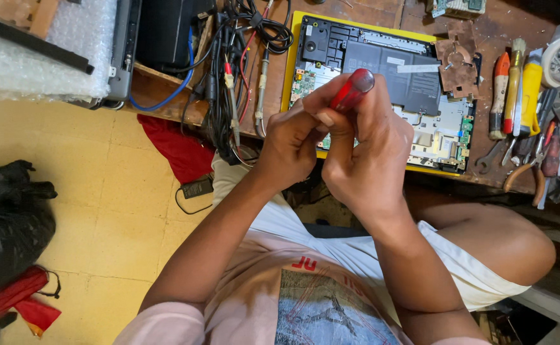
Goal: The person uses a screwdriver to remove screws from a disassembled laptop motherboard, then wipes the board with a cloth and adjusts a small component.
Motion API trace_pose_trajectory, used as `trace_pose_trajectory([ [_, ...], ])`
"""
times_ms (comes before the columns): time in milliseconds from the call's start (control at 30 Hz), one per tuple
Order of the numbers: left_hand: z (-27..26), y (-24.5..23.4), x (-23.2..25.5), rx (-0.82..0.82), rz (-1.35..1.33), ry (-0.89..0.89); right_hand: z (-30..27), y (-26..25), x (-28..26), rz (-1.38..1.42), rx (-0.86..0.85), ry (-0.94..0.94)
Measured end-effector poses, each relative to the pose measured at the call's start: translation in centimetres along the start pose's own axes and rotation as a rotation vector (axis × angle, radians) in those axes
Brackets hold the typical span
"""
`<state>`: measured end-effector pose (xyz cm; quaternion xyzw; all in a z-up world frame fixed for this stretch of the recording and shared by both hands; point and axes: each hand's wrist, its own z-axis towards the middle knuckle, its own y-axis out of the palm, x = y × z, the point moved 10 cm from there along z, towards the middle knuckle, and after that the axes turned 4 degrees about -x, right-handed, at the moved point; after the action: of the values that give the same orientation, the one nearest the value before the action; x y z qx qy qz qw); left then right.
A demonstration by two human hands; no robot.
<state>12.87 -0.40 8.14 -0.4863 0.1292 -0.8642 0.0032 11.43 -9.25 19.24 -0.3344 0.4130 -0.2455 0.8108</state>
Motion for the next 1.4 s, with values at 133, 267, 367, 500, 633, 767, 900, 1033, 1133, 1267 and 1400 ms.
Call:
trace_pose_trajectory([
  [133, 0.5, -0.2, 0.7, 0.016, -0.051, 0.009, 0.5, -0.4, 0.0, 0.179, -0.032, -0.003],
  [267, -0.7, -0.1, 0.7, -0.035, 0.029, 0.003, -0.5, -1.5, 3.7, 0.769, -0.081, 0.022],
  [367, -2.7, 0.6, -0.3, -0.036, 0.057, -0.184, -2.9, -3.8, 10.0, 1.002, 0.187, 0.216],
  [500, -3.3, 1.5, 1.2, 0.035, 0.049, -0.185, -6.1, -3.6, 15.2, 1.180, 0.397, 0.381],
  [633, -3.2, 2.4, 2.4, 0.092, -0.031, -0.143, -8.0, -0.3, 16.0, 1.287, 0.298, 0.393],
  [767, -2.6, 2.4, 2.7, 0.137, 0.032, -0.124, -9.7, 1.8, 17.3, 1.258, 0.280, 0.435],
  [900, -1.9, 2.2, 4.4, 0.163, 0.139, -0.132, -9.7, 1.6, 17.5, 1.249, 0.325, 0.461],
  [1033, -1.8, 2.3, 4.9, 0.198, 0.215, -0.130, -9.6, 1.6, 17.3, 1.264, 0.358, 0.465],
  [1133, -1.9, 2.5, 4.8, 0.200, 0.221, -0.132, -9.7, 1.6, 17.3, 1.264, 0.360, 0.473],
  [1267, -2.1, 2.8, 4.7, 0.206, 0.273, -0.102, -9.8, 1.4, 17.3, 1.237, 0.359, 0.455],
  [1400, -2.3, 2.9, 4.8, 0.236, 0.300, -0.104, -9.7, 0.9, 16.3, 1.174, 0.350, 0.431],
])
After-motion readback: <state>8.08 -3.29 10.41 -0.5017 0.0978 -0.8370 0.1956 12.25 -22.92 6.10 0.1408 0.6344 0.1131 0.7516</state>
